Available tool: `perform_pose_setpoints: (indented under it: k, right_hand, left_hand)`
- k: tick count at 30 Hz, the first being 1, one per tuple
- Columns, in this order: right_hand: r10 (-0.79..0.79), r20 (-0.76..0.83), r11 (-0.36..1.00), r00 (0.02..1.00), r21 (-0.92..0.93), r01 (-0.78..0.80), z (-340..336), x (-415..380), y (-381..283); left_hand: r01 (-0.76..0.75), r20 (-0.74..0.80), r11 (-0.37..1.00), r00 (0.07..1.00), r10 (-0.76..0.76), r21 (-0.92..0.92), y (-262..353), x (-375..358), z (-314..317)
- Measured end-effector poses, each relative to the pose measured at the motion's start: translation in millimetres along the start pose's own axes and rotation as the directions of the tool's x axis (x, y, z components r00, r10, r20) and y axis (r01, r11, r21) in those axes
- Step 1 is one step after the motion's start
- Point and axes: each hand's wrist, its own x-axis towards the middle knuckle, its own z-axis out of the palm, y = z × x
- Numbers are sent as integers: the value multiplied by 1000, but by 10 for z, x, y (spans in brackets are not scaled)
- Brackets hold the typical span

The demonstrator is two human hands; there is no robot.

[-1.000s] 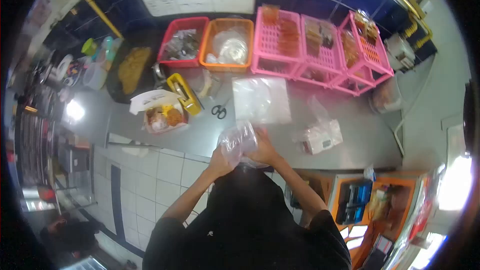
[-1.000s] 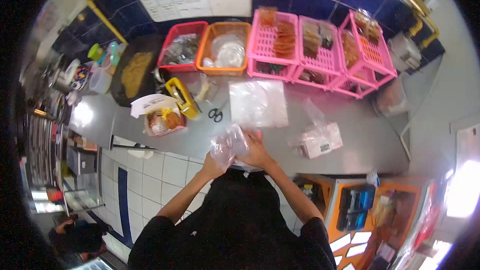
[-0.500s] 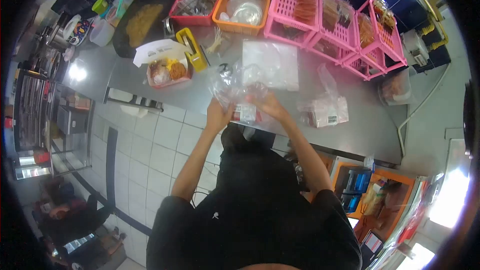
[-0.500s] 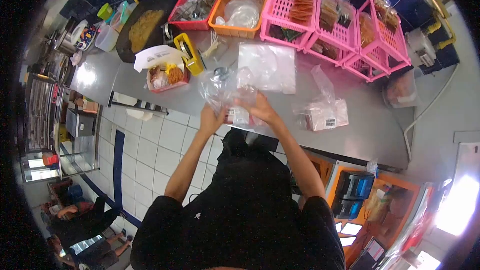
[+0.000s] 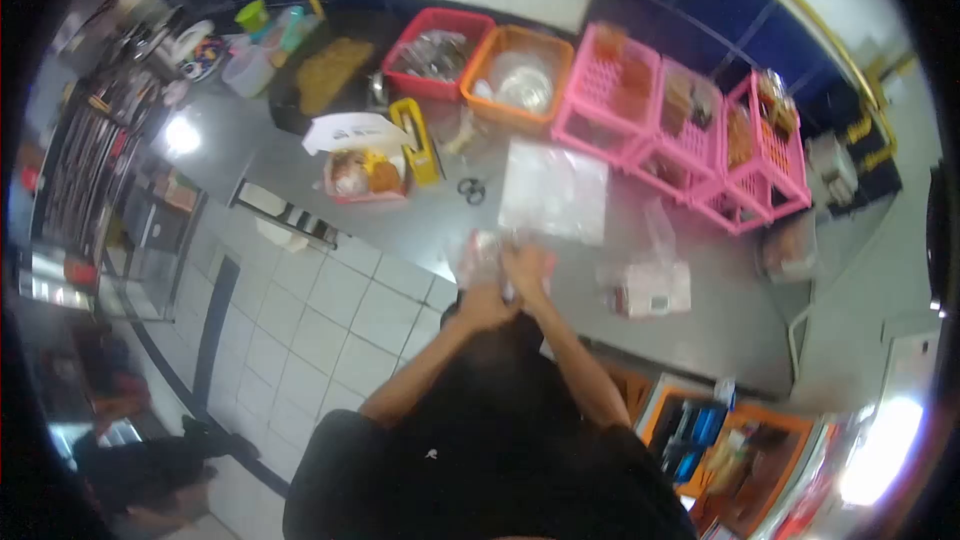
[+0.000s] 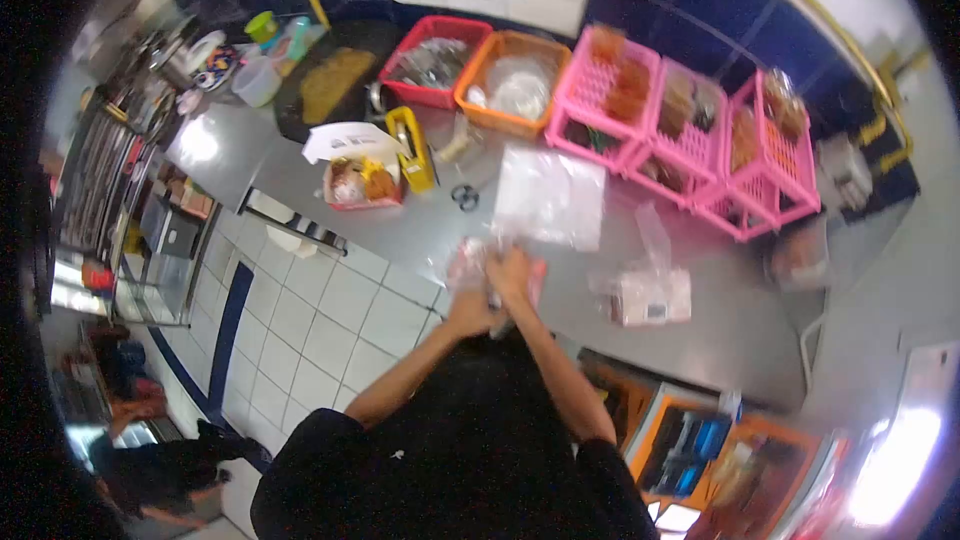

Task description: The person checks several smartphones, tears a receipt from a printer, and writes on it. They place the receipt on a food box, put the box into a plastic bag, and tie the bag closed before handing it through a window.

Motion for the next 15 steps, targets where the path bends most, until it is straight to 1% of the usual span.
perform_pose_setpoints:
  k: [1, 2, 3, 4, 5, 6, 7, 8, 10, 11, 12, 13, 14, 15]
  right_hand:
    - [-124, -50, 984, 991, -138, 116, -42, -130, -117]
    - [-220, -12, 949, 975, -232, 211, -144, -314, -239]
    - [-313, 26, 897, 949, -319, 305, -248, -495, -363]
    - [-371, 131, 849, 919, -353, 393, -357, -632, -463]
    - [-519, 218, 721, 826, -407, 561, -394, -778, -362]
    - [-636, 308, 564, 707, -440, 699, -463, -850, -286]
    - [-702, 389, 571, 596, -192, 798, -761, -936, -434]
    - [-766, 441, 550, 468, 72, 832, -1140, -1070, -608]
    - [-695, 451, 709, 560, 301, 638, -1697, -1039, -758]
    - [-584, 248, 776, 773, 451, 441, -1804, -841, -636]
    - [-361, 80, 747, 929, 622, 236, -1815, -657, -459]
    - [-360, 90, 750, 929, 620, 231, -1790, -442, -436]
    - [-445, 282, 855, 850, 415, 310, -1747, -167, -509]
    - [-462, 476, 885, 748, 202, 418, -1686, -4, -520]
  left_hand:
    - [114, 269, 992, 958, -98, -46, 21, 33, -20]
    - [55, 300, 993, 950, -84, 105, 232, 98, -75]
    - [31, 285, 991, 956, -69, 134, 259, 93, -9]
    - [26, 248, 991, 967, -57, 129, 263, 107, 72]
    - [39, 218, 991, 974, -65, 124, 249, 119, 154]
    - [49, 197, 991, 978, -73, 125, 228, 126, 204]
    - [59, 177, 990, 981, -81, 125, 193, 135, 248]
    - [72, 163, 990, 982, -91, 121, 172, 116, 320]
    - [82, 147, 991, 984, -98, 105, 196, 86, 377]
    - [84, 119, 993, 988, -94, 87, 276, 56, 422]
    - [88, 73, 994, 993, -92, 65, 430, 14, 419]
    - [107, -7, 993, 994, -107, 58, 621, -39, 391]
    - [110, -46, 994, 993, -109, 7, 789, -60, 396]
    - [65, 321, 877, 941, 105, -476, 659, -57, 370]
